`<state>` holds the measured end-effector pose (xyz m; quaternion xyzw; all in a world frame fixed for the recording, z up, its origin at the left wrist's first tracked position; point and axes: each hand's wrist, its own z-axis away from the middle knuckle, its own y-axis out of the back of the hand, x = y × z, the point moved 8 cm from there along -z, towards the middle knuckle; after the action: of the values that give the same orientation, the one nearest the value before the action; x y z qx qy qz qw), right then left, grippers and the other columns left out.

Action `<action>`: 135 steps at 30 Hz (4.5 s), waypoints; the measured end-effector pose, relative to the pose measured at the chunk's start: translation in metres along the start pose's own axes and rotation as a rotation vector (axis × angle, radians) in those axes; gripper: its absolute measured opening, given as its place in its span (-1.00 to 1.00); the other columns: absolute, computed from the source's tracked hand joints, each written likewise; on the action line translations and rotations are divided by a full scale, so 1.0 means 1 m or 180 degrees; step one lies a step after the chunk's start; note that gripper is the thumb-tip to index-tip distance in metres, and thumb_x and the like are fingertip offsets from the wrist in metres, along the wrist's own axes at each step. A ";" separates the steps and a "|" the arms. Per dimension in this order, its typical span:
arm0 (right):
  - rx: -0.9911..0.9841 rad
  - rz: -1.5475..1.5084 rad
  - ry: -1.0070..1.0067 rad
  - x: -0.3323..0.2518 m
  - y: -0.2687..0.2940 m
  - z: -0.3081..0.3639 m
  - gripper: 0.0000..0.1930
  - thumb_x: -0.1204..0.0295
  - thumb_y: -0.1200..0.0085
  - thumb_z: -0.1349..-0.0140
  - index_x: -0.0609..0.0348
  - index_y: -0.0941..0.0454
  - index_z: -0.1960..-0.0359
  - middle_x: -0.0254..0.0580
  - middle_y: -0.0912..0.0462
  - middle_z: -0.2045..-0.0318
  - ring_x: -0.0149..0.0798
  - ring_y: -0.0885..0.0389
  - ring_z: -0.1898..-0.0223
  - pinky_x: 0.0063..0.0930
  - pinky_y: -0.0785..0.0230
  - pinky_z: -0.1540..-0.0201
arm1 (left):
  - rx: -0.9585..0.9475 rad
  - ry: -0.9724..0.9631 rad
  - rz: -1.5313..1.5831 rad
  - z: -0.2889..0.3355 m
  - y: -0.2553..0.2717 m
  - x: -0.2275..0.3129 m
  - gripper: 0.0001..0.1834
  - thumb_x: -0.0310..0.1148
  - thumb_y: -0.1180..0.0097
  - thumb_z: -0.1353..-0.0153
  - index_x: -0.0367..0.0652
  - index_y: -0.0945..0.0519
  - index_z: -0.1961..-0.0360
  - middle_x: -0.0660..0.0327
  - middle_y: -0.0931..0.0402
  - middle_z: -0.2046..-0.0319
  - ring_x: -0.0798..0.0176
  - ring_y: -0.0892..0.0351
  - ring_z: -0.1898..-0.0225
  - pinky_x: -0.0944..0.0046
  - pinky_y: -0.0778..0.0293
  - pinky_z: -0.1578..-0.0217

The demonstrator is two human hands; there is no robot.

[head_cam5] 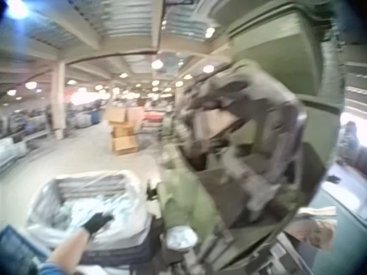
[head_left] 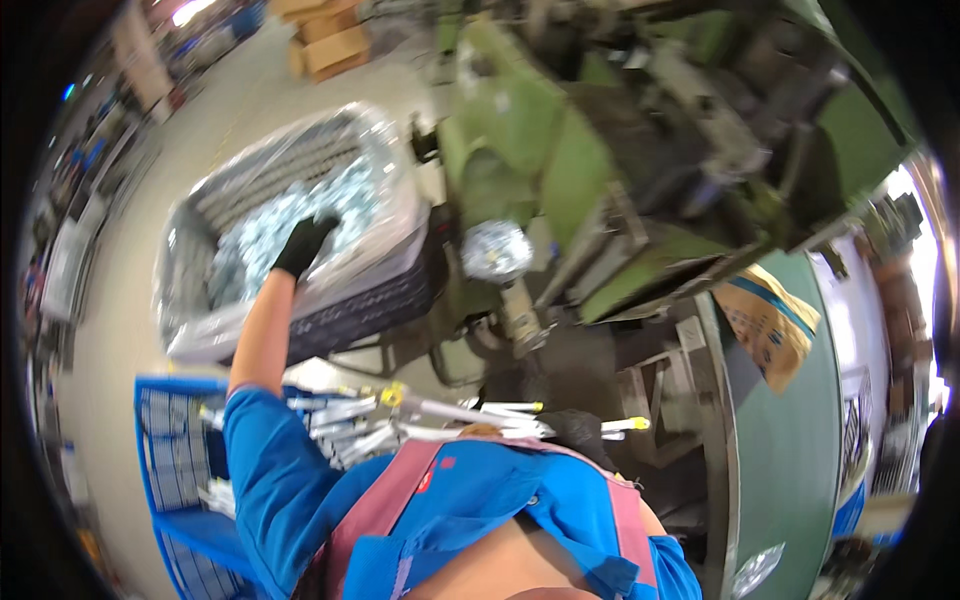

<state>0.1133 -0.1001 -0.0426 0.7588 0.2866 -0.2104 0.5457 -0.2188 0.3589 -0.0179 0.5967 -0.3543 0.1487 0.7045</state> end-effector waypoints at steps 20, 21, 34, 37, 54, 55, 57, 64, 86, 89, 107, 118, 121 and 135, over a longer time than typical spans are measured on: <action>-0.0879 0.0837 0.0663 -0.006 0.030 -0.023 -0.73 0.24 -0.14 -0.05 -0.05 -0.63 0.19 -0.17 -0.59 0.55 -0.09 -0.58 0.50 -0.21 -0.33 0.47 | -0.0912 -0.0368 0.4197 0.212 -0.117 0.177 -0.53 -0.44 -0.14 -0.23 -0.17 -0.37 -0.17 0.28 -0.52 0.18 0.44 -0.51 0.24 0.40 -0.47 0.37; -0.1024 0.0813 0.0655 -0.001 0.030 -0.022 -0.71 0.25 -0.13 -0.06 -0.06 -0.62 0.16 -0.16 -0.59 0.55 -0.09 -0.58 0.50 -0.20 -0.34 0.46 | -0.0990 -0.0333 0.3911 0.215 -0.130 0.184 -0.53 -0.43 -0.16 -0.22 -0.16 -0.39 -0.16 0.27 -0.52 0.16 0.43 -0.52 0.24 0.41 -0.49 0.35; -0.1463 0.1447 0.0703 0.047 0.085 -0.023 -0.83 0.24 -0.08 -0.10 -0.01 -0.58 0.35 -0.24 -0.57 0.59 -0.17 -0.60 0.48 -0.27 -0.36 0.47 | -0.0702 -0.0410 0.2895 0.206 -0.239 0.252 -0.71 -0.22 -0.15 -0.27 -0.17 -0.55 0.09 0.38 -0.51 0.36 0.53 -0.42 0.31 0.43 -0.37 0.31; -0.1509 0.1571 0.0763 0.057 0.094 -0.026 -0.82 0.22 -0.08 -0.10 -0.02 -0.58 0.34 -0.25 -0.57 0.60 -0.18 -0.60 0.50 -0.28 -0.35 0.50 | -0.0433 -0.0412 0.3058 0.202 -0.250 0.261 -0.78 -0.22 -0.15 -0.26 -0.16 -0.59 0.29 0.43 -0.48 0.52 0.57 -0.38 0.49 0.44 -0.31 0.50; -0.1632 0.1445 0.1131 0.081 0.094 -0.042 -0.73 0.25 -0.17 0.03 -0.09 -0.63 0.23 -0.23 -0.64 0.52 -0.20 -0.62 0.50 -0.33 -0.39 0.49 | 0.0312 0.0357 0.3528 0.210 -0.282 0.242 -0.63 -0.30 -0.12 -0.24 -0.20 -0.42 -0.02 0.17 -0.55 0.21 0.32 -0.56 0.22 0.30 -0.45 0.22; -0.1583 0.1389 0.1128 0.080 0.095 -0.043 -0.73 0.25 -0.17 0.03 -0.09 -0.62 0.24 -0.23 -0.64 0.52 -0.19 -0.62 0.50 -0.32 -0.39 0.49 | 0.0331 0.0333 0.2851 0.212 -0.279 0.241 -0.61 -0.29 -0.13 -0.23 -0.19 -0.42 -0.05 0.14 -0.56 0.21 0.30 -0.55 0.22 0.29 -0.44 0.20; -0.1629 0.1410 0.1070 0.079 0.094 -0.046 -0.74 0.25 -0.17 0.03 -0.08 -0.62 0.25 -0.21 -0.63 0.52 -0.18 -0.62 0.49 -0.32 -0.40 0.48 | 0.0359 0.0343 0.1673 0.217 -0.272 0.236 -0.55 -0.25 -0.14 -0.21 -0.17 -0.43 -0.10 0.08 -0.56 0.20 0.24 -0.55 0.22 0.25 -0.43 0.17; -0.1690 0.1034 0.1242 0.061 0.099 -0.063 -0.68 0.26 -0.19 0.04 0.05 -0.59 0.22 -0.13 -0.61 0.47 -0.10 -0.59 0.43 -0.26 -0.37 0.43 | 0.0740 -0.0249 0.0523 0.226 -0.241 0.242 -0.56 -0.23 -0.28 -0.08 -0.23 -0.48 0.07 0.01 -0.53 0.29 -0.06 -0.53 0.18 0.10 -0.42 0.17; -0.1642 0.0734 0.1457 0.012 0.059 -0.129 -0.62 0.36 -0.20 0.00 0.22 -0.50 0.12 0.03 -0.55 0.23 0.04 -0.54 0.22 -0.18 -0.40 0.23 | 0.0593 -0.0328 -0.0626 0.263 -0.132 0.197 -0.76 -0.30 -0.26 0.02 -0.12 -0.68 0.29 0.12 -0.62 0.38 0.07 -0.63 0.37 0.18 -0.52 0.31; -0.1678 0.0276 0.1335 0.022 0.066 -0.133 -0.61 0.38 -0.15 -0.09 0.27 -0.46 0.05 0.13 -0.51 0.17 0.11 -0.49 0.15 -0.15 -0.37 0.13 | 0.0830 -0.0708 -0.0771 0.254 -0.127 0.205 -0.75 -0.31 -0.27 0.02 -0.12 -0.67 0.27 0.12 -0.63 0.38 0.08 -0.63 0.36 0.18 -0.52 0.31; -0.0963 -0.0289 0.0765 0.052 0.053 -0.139 -0.69 0.42 -0.16 -0.10 0.09 -0.56 0.07 0.01 -0.60 0.32 0.03 -0.57 0.31 -0.20 -0.42 0.24 | 0.0920 -0.0868 -0.0559 0.220 -0.108 0.213 -0.74 -0.36 -0.25 0.00 -0.12 -0.65 0.22 0.12 -0.63 0.35 0.06 -0.63 0.32 0.16 -0.51 0.27; -0.0801 -0.0736 0.0406 0.054 0.056 -0.138 -0.74 0.35 -0.18 -0.08 -0.01 -0.61 0.16 -0.09 -0.62 0.35 0.01 -0.59 0.35 -0.22 -0.42 0.31 | 0.0540 -0.0597 -0.0460 0.203 -0.118 0.196 -0.70 -0.37 -0.26 0.02 -0.08 -0.65 0.18 0.11 -0.63 0.27 0.04 -0.62 0.23 0.15 -0.51 0.20; -0.0789 -0.0352 0.0820 0.047 0.061 -0.138 -0.75 0.37 -0.17 -0.08 -0.02 -0.61 0.16 -0.11 -0.62 0.35 -0.01 -0.58 0.37 -0.23 -0.42 0.32 | 0.0544 -0.0584 -0.0435 0.199 -0.119 0.192 -0.68 -0.37 -0.27 0.03 -0.08 -0.65 0.17 0.10 -0.63 0.26 0.04 -0.63 0.22 0.16 -0.51 0.19; -0.1674 0.0167 0.1396 0.085 0.032 -0.128 -0.62 0.30 0.08 -0.36 -0.06 -0.38 -0.21 -0.25 -0.43 -0.16 -0.26 -0.38 -0.15 -0.37 -0.20 -0.21 | 0.0702 -0.0697 -0.0073 0.190 -0.117 0.190 -0.68 -0.46 -0.27 0.03 -0.13 -0.64 0.17 0.06 -0.61 0.24 0.03 -0.62 0.20 0.17 -0.50 0.15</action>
<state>0.1992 0.0309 -0.0333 0.6265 0.4219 0.0529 0.6533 -0.0725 0.1101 0.0314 0.6871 -0.4037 0.1126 0.5934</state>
